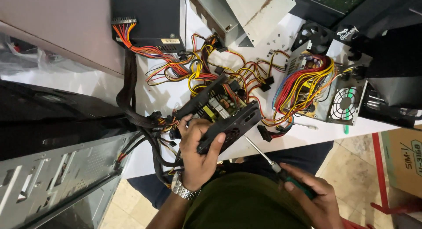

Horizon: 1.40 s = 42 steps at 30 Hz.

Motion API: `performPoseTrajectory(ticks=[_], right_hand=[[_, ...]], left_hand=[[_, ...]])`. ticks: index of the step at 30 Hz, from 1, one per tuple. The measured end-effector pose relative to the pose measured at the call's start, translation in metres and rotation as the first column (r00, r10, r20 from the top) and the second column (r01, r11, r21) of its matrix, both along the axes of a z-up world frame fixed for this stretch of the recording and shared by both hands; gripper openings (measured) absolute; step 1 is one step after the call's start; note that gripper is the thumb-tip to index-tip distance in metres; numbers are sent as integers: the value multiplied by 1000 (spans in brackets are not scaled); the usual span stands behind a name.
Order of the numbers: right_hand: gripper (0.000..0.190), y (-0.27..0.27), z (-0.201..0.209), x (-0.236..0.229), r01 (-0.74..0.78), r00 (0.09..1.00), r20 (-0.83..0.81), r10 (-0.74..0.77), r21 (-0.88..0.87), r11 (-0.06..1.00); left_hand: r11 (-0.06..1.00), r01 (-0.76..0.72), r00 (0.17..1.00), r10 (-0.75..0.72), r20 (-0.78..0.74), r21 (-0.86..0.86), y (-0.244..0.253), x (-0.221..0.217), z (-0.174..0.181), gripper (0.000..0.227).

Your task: The person uses a screwdriver to remove screws from a computer power supply unit. They then use a red cloth to wipe the internal components of the unit.

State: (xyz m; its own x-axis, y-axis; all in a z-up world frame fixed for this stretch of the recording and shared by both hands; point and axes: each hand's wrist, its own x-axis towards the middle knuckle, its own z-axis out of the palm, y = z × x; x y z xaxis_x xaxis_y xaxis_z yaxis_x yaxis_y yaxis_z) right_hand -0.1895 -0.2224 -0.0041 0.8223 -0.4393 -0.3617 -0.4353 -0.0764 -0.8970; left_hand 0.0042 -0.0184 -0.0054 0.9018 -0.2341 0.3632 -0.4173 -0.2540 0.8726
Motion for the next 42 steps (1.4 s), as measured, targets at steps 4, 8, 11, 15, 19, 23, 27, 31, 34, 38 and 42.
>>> performPoseTrajectory(ticks=[4,8,11,15,19,23,27,31,34,38,42], right_hand=[[42,3,9,9,70,990,-126,-62,59,996],[38,-1,-6,3,3,998,-69,-2,19,1000],[37,-6,-11,-2,-121,992,24,122,-47,992],[39,-4,-6,4,-272,961,19,275,-89,958],[39,-1,-7,9,-335,936,85,341,-78,939],[39,1,-4,7,-299,952,47,302,-69,952],[39,3,-6,4,-284,957,34,287,-72,956],[38,4,-1,5,-309,943,92,320,-115,944],[39,3,1,4,-314,945,60,322,-105,943],[42,6,-4,-4,-112,993,-17,118,193,975],[48,3,-6,3,316,936,-329,-125,629,711]], left_hand=[[1000,-6,1000,6,2,0,0,1,-1,27],[1000,-4,1000,4,-1,-4,0,3,0,26],[1000,-4,999,3,-32,-28,-1,4,-1,27],[998,-8,996,2,-85,-69,-7,2,-1,31],[995,-47,997,41,-67,-84,-14,-1,-5,29],[994,-52,997,47,-56,-97,-18,-1,-4,29],[991,-58,997,53,-49,-121,-21,-2,-7,29],[991,-70,997,66,-39,-118,-25,-4,-6,30],[991,-64,998,61,-28,-118,-28,-6,-5,28],[993,-76,997,75,-14,-93,-31,-9,-8,26],[992,-82,997,82,-5,-101,-34,-10,-8,26]])
